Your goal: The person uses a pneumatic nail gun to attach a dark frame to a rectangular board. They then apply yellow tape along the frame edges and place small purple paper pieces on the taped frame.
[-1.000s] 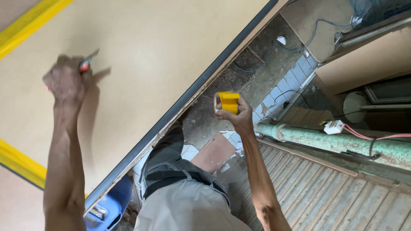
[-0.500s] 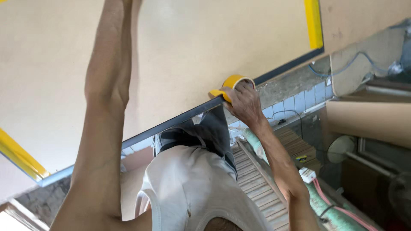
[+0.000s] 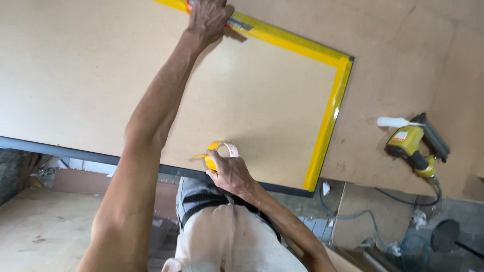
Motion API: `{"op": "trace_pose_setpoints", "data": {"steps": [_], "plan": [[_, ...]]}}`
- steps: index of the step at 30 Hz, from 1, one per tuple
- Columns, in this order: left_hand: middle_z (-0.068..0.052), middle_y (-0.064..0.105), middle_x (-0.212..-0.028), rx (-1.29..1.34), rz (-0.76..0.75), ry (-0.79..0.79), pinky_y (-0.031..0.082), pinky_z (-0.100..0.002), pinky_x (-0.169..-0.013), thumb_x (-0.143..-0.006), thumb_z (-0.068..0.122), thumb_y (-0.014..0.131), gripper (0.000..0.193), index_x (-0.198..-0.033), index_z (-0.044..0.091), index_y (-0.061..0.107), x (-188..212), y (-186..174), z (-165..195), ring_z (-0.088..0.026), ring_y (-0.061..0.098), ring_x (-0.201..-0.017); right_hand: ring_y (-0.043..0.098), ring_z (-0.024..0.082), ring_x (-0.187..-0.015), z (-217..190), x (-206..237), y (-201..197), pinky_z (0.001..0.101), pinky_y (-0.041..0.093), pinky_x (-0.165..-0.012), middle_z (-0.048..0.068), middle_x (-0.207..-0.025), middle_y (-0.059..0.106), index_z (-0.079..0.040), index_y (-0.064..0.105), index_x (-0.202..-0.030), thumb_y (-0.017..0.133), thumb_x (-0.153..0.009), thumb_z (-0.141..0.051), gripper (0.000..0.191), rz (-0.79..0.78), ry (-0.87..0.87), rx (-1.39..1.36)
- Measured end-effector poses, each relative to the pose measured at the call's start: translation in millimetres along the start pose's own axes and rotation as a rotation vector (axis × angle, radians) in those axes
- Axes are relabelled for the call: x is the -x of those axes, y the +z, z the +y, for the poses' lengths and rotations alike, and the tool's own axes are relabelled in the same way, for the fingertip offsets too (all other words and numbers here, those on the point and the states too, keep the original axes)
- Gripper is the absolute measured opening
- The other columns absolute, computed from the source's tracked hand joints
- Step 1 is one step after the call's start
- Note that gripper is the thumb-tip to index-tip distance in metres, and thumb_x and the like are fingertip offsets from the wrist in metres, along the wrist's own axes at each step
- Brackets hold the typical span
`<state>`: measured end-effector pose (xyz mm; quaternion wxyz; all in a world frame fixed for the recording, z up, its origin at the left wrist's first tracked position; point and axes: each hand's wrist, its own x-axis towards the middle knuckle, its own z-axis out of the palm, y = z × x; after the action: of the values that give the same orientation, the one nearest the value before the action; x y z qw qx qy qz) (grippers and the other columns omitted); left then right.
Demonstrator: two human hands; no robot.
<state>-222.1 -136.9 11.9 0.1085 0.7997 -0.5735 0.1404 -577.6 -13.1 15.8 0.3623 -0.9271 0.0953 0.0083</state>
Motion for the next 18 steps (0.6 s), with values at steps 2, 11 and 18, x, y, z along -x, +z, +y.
{"op": "trace_pose_setpoints", "data": {"steps": [2,11,18], "plan": [[-0.003,0.070,-0.081,-0.126,0.171,0.005,0.054,-0.038,-0.067,-0.080,0.028,0.074,0.017,-0.091,0.015,0.070,24,-14,3,-0.015,0.066,-0.074,0.072,0.032,-0.077,15,11,-17,0.0412,0.059,-0.072,0.014,-0.092,0.073,-0.006,0.055,-0.129,0.084,-0.081,-0.022,0.059,0.025,0.020,-0.086],[-0.005,0.072,-0.088,0.150,0.258,-0.928,0.049,-0.038,-0.060,-0.092,0.007,0.077,0.018,-0.107,0.016,0.077,301,-108,66,-0.023,0.068,-0.074,0.068,0.040,-0.092,162,-66,-159,0.0505,0.056,-0.077,0.021,-0.110,0.067,-0.004,0.052,-0.129,0.086,-0.084,-0.023,0.059,0.455,0.121,0.269],[-0.010,0.060,-0.064,0.577,-0.025,-1.576,0.044,-0.039,-0.048,-0.099,0.045,0.071,0.043,-0.089,0.005,0.058,432,-88,146,-0.019,0.055,-0.053,0.068,0.036,-0.098,187,-222,-224,0.0488,0.054,-0.086,0.013,-0.101,0.074,-0.002,0.058,-0.112,0.087,-0.071,-0.018,0.052,0.271,-0.114,0.269]]}}
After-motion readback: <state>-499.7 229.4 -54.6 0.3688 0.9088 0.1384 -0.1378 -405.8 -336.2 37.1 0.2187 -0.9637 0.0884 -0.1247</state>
